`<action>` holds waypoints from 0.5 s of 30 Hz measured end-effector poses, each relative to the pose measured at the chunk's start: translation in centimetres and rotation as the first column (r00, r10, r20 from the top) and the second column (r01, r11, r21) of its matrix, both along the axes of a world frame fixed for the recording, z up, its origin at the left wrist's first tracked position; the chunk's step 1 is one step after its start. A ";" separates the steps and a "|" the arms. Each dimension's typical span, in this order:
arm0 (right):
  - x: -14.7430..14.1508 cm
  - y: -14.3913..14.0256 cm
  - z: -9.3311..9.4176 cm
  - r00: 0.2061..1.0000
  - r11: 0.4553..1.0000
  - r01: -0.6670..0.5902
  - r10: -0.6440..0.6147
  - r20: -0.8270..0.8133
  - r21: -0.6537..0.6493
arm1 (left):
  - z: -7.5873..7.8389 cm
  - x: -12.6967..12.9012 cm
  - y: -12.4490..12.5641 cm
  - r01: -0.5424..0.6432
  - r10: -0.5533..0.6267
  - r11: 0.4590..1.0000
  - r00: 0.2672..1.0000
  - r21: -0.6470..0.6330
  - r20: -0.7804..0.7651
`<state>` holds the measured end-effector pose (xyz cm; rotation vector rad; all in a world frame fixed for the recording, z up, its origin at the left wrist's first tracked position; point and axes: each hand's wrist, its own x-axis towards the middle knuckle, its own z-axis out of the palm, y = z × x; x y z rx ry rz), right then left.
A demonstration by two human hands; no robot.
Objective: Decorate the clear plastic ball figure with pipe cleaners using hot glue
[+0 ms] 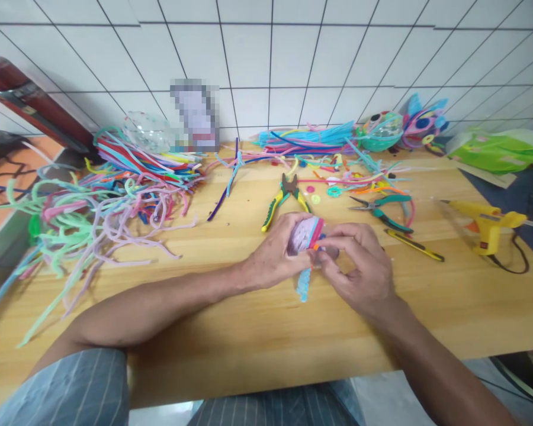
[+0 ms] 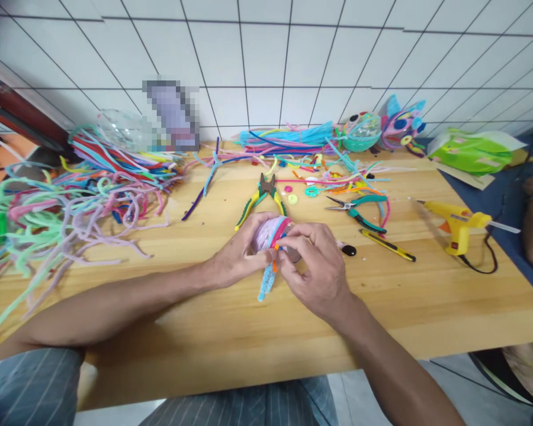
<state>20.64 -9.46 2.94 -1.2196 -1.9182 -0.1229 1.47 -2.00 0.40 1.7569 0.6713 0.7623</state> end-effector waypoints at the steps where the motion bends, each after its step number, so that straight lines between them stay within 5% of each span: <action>1: 0.0 0.0 0.1 1.000 1.000 0.002 -0.002 -0.009 -0.003 | 0.0 0.0 0.0 -0.008 0.008 1.000 1.000 0.005 -0.004; 15: -1.0 -0.3 0.9 0.959 0.984 0.087 -0.125 0.255 0.157 | 0.5 0.0 -0.5 -0.025 0.028 0.994 0.999 0.104 -0.021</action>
